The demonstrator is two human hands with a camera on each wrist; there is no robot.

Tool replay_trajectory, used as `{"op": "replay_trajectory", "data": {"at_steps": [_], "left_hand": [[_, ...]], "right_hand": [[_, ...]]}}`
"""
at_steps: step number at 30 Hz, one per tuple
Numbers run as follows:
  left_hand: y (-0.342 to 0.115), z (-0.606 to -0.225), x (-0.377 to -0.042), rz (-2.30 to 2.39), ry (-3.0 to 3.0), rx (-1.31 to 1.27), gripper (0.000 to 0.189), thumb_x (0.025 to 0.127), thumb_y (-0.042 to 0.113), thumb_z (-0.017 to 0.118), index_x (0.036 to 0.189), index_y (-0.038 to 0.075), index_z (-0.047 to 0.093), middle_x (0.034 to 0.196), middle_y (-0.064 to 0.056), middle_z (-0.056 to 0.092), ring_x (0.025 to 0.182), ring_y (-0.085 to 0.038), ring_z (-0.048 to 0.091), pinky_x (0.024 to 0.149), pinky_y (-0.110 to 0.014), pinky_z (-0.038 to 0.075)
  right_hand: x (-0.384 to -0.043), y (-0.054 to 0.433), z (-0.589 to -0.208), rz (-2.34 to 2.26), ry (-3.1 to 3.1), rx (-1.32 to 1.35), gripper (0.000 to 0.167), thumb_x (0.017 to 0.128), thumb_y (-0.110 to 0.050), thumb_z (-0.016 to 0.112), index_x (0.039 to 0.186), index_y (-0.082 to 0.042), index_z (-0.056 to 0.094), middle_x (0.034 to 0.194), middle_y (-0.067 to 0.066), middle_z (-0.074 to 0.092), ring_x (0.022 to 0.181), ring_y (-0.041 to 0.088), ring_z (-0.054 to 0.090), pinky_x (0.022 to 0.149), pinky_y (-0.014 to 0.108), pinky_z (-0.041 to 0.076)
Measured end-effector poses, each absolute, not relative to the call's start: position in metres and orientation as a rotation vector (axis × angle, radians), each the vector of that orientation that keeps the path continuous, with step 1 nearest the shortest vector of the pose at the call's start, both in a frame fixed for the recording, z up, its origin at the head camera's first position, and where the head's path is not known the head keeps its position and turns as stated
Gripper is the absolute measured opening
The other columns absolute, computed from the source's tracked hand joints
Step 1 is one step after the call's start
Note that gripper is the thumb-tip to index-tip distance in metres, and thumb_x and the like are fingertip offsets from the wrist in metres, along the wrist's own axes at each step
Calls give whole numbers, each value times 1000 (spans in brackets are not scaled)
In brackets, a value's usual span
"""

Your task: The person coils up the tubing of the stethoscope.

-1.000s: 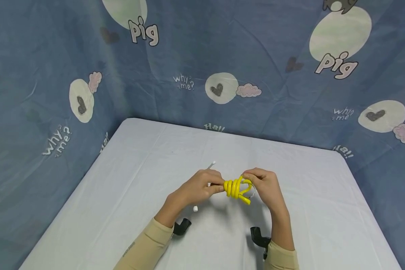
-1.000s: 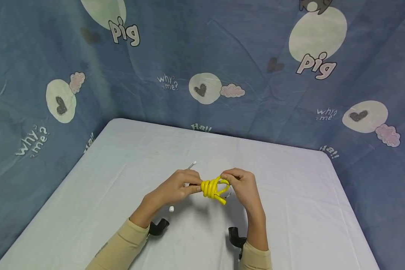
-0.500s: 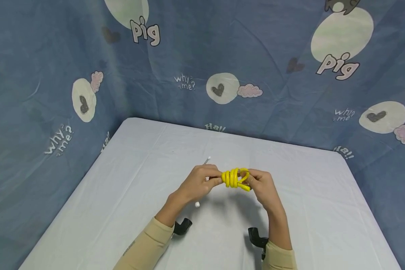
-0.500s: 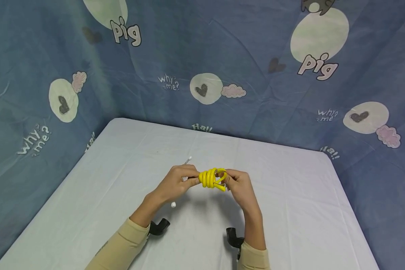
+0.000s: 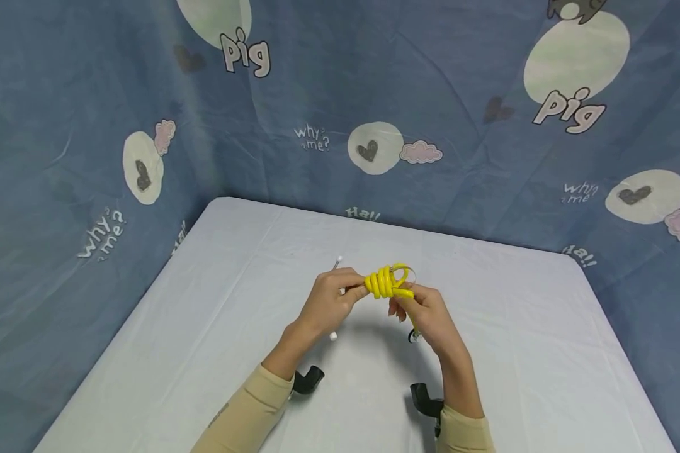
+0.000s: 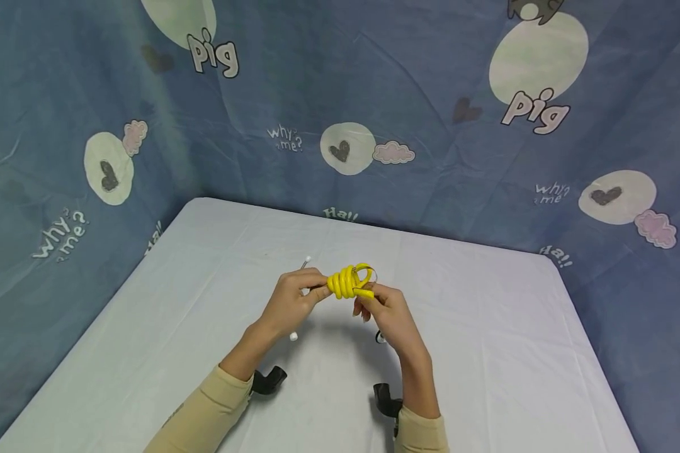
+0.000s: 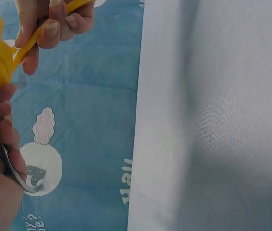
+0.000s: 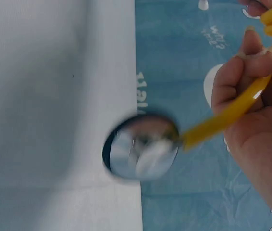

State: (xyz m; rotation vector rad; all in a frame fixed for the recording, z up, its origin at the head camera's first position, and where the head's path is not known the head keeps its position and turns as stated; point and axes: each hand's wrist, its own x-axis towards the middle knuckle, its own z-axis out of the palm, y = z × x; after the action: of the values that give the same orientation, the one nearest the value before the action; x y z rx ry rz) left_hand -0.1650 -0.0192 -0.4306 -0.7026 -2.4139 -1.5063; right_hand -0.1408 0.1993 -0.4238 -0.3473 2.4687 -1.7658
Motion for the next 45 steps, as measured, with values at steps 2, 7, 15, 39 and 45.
{"op": "replay_trajectory", "data": {"at_steps": [2, 7, 15, 39, 45], "left_hand": [[-20, -431, -165, -1500, -2401, -666, 9, 92, 17, 70, 95, 19, 79, 81, 11, 67, 67, -9, 53, 59, -25, 46], [-21, -432, -167, -1461, -2399, -592, 10, 92, 16, 70, 97, 17, 79, 82, 9, 69, 68, -8, 53, 58, -24, 46], [-30, -435, -174, -1424, -2416, -414, 10, 93, 19, 69, 88, 16, 77, 73, 7, 61, 61, -12, 48, 54, -25, 40], [-32, -444, -179, -1168, -2498, -301, 11, 92, 18, 68, 86, 13, 76, 77, 3, 66, 63, -11, 52, 58, -28, 43], [-28, -443, -179, -1230, -2510, -275, 18, 91, 18, 70, 74, 14, 70, 71, 3, 61, 59, -13, 49, 57, -29, 39]], "right_hand": [[-141, 197, -423, -1747, 2461, -348, 21, 102, -15, 53, 96, -1, 68, 80, 22, 64, 67, 26, 57, 67, 33, 49], [-142, 192, -424, -1709, 2452, -320, 19, 101, -14, 53, 103, -3, 68, 82, 24, 64, 69, 30, 57, 60, 31, 46], [-140, 186, -425, -1630, 2396, -352, 24, 101, -15, 55, 121, -10, 66, 86, 21, 67, 73, 31, 61, 60, 31, 50], [-127, 183, -417, -1414, 2278, -437, 52, 95, -7, 61, 146, -14, 50, 108, 25, 65, 70, 27, 68, 67, 38, 58], [-126, 178, -420, -1283, 2335, -451, 52, 96, -3, 56, 147, -12, 48, 102, 22, 69, 66, 26, 66, 65, 45, 56]]}}
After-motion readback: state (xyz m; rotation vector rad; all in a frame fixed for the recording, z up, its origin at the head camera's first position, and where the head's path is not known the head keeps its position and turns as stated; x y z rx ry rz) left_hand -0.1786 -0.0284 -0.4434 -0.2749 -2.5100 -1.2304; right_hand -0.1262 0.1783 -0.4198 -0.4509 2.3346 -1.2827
